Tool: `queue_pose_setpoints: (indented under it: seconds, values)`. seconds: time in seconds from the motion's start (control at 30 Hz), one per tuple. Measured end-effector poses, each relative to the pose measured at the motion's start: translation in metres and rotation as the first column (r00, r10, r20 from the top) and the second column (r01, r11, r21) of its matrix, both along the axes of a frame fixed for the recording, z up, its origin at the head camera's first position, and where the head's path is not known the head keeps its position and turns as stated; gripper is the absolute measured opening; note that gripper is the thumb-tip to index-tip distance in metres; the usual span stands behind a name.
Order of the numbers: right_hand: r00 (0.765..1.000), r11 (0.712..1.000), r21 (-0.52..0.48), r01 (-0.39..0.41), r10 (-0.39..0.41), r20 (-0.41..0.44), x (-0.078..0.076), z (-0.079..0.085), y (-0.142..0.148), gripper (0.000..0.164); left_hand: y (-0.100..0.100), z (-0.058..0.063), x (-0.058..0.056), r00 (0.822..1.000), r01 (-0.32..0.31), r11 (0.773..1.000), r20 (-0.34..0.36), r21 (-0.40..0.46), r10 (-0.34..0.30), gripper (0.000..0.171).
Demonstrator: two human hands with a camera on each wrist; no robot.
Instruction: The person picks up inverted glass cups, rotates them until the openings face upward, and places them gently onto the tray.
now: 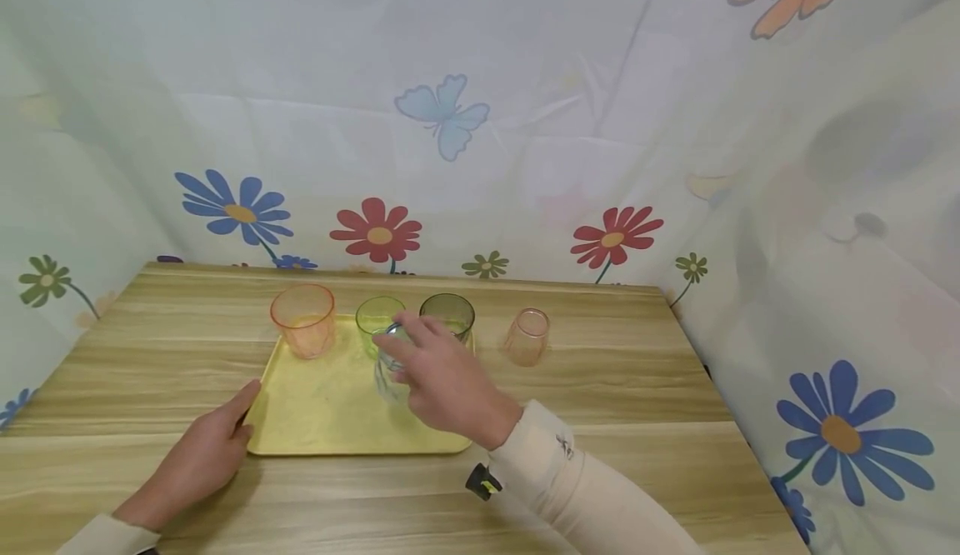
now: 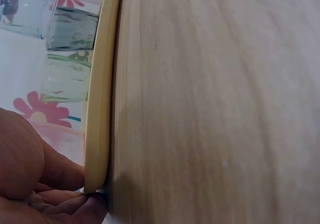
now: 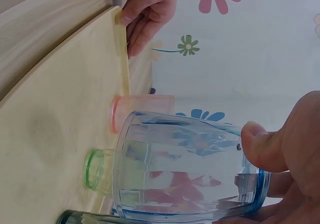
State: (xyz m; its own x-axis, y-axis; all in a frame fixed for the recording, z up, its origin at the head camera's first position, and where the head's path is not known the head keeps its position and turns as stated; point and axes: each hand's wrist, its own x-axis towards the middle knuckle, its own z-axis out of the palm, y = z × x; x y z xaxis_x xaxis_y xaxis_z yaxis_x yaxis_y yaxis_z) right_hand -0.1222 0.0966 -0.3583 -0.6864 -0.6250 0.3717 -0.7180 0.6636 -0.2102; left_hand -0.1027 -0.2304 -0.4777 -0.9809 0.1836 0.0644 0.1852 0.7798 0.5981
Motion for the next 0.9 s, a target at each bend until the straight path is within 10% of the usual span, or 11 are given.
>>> queue_pose_setpoints:
  seconds: [0.9]
  values:
    - [0.997,0.997,0.018,-0.078,0.079,-0.018,-0.006,0.000,-0.042,0.046,0.000,0.002,-0.002,0.999,-0.003,1.000,0.046,0.026,0.002,0.061]
